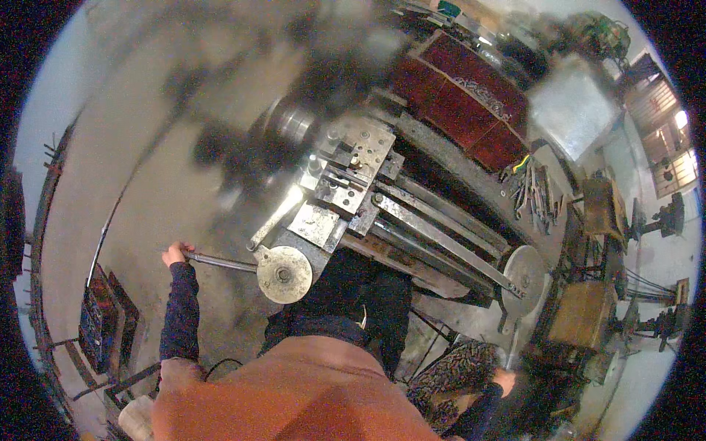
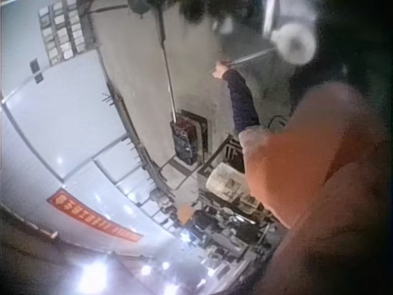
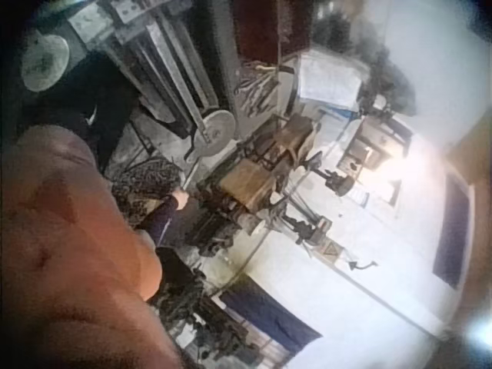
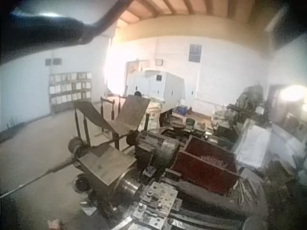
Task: The person operates a metal lathe, repeatedly inserting small metal rods into the chuck, turning the machine on, and removing the rods after machining. The person handles the rods by hand and uses the lathe controls to start and stop the machine.
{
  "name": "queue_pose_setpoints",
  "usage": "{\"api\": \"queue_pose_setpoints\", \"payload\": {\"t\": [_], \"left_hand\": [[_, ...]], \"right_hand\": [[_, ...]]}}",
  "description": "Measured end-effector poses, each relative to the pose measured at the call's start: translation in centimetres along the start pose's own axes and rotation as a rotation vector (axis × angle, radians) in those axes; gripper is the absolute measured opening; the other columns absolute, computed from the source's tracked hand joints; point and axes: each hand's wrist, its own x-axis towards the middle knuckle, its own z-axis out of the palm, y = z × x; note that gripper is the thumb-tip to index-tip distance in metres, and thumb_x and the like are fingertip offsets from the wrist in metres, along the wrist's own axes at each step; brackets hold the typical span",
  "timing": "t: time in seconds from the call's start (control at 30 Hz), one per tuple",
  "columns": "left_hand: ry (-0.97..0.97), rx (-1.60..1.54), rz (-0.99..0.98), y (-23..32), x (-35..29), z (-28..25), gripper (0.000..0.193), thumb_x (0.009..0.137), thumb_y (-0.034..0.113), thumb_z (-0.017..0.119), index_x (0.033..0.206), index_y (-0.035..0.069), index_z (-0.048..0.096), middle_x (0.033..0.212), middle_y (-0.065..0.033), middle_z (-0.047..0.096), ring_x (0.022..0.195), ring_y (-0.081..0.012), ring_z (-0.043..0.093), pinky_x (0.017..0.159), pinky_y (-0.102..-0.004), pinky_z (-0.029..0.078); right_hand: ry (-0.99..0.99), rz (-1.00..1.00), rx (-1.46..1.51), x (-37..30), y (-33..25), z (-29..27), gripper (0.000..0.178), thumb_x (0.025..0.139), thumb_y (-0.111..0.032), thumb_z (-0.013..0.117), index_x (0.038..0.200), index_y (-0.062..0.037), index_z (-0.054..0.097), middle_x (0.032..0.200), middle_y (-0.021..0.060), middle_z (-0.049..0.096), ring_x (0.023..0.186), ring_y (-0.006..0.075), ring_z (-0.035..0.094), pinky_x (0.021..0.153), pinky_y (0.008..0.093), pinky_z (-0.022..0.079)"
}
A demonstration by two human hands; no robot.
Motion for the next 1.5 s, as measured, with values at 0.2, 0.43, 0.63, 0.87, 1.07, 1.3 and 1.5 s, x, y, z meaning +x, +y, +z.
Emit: {"api": "queue_pose_setpoints", "payload": {"t": [0.2, 0.43, 0.63, 0.87, 1.07, 1.3, 1.5], "left_hand": [[0.052, 0.019, 0.037, 0.6, -0.1, 1.3, 0.010, 0.068, -0.002, 0.046, 0.076, -0.008, 0.048, 0.063, -0.0170, 0.056, 0.045, -0.0269, 0.056, 0.043, -0.0361, 0.047], [0.030, 0.068, 0.077, -0.7, 1.3, 1.1, 0.014, 0.070, 0.001, 0.051, 0.068, -0.013, 0.052, 0.059, -0.0180, 0.055, 0.046, -0.0281, 0.057, 0.044, -0.0370, 0.049], [-0.064, 0.207, 0.016, 0.2, 0.9, 0.2, 0.018, 0.069, 0.006, 0.055, 0.073, -0.011, 0.051, 0.060, -0.0176, 0.053, 0.046, -0.0285, 0.055, 0.042, -0.0385, 0.048], [-0.112, 0.331, -0.104, 2.2, -0.1, -1.9, 0.030, 0.070, 0.021, 0.063, 0.075, -0.006, 0.051, 0.061, -0.0181, 0.057, 0.045, -0.0294, 0.057, 0.041, -0.0386, 0.048], [-0.555, 1.307, 0.048, 8.7, 4.9, -4.2, 0.040, 0.076, 0.032, 0.061, 0.084, -0.006, 0.058, 0.072, -0.0197, 0.064, 0.053, -0.0296, 0.062, 0.048, -0.0410, 0.051], [-0.532, 1.321, 0.833, 5.2, 8.6, 7.8, 0.036, 0.075, 0.027, 0.058, 0.101, 0.003, 0.059, 0.091, -0.0179, 0.063, 0.085, -0.0303, 0.062, 0.075, -0.0391, 0.049], [-0.775, 1.741, 0.891, -5.7, 15.9, 14.7, 0.036, 0.077, 0.033, 0.059, 0.098, 0.004, 0.053, 0.092, -0.0188, 0.062, 0.086, -0.0328, 0.061, 0.075, -0.0411, 0.049]], "right_hand": [[-0.092, 0.090, -0.009, -2.1, -1.5, -1.2, 0.050, 0.072, -0.043, 0.064, 0.101, -0.0016, 0.060, 0.105, 0.0194, 0.060, 0.097, 0.0349, 0.058, 0.081, 0.0425, 0.046], [-0.080, 0.059, -0.006, -1.3, -0.4, -0.3, 0.050, 0.071, -0.040, 0.061, 0.106, -0.0040, 0.059, 0.103, 0.0192, 0.061, 0.095, 0.0360, 0.058, 0.081, 0.0431, 0.045], [0.094, -0.126, 0.045, -1.9, -3.2, -1.1, 0.047, 0.068, -0.033, 0.061, 0.112, -0.0174, 0.057, 0.098, 0.0171, 0.062, 0.090, 0.0371, 0.058, 0.078, 0.0456, 0.046], [0.112, -0.276, -0.132, 10.3, -2.0, 0.2, 0.045, 0.069, -0.035, 0.063, 0.111, -0.0191, 0.059, 0.094, 0.0141, 0.064, 0.086, 0.0343, 0.061, 0.074, 0.0434, 0.049], [0.043, -0.133, -0.266, 17.6, -5.4, -2.0, 0.033, 0.076, -0.037, 0.055, 0.096, -0.0114, 0.061, 0.108, 0.0086, 0.060, 0.103, 0.0275, 0.055, 0.080, 0.0452, 0.045], [0.511, -0.228, -0.069, 13.2, -6.9, 1.0, 0.049, 0.069, -0.028, 0.065, 0.114, -0.0137, 0.054, 0.113, 0.0101, 0.056, 0.109, 0.0281, 0.050, 0.085, 0.0446, 0.042], [0.123, -0.347, 0.328, 3.6, -6.7, 1.7, 0.066, 0.058, -0.015, 0.064, 0.121, -0.0045, 0.050, 0.118, 0.0201, 0.053, 0.108, 0.0340, 0.050, 0.092, 0.0382, 0.040]]}}
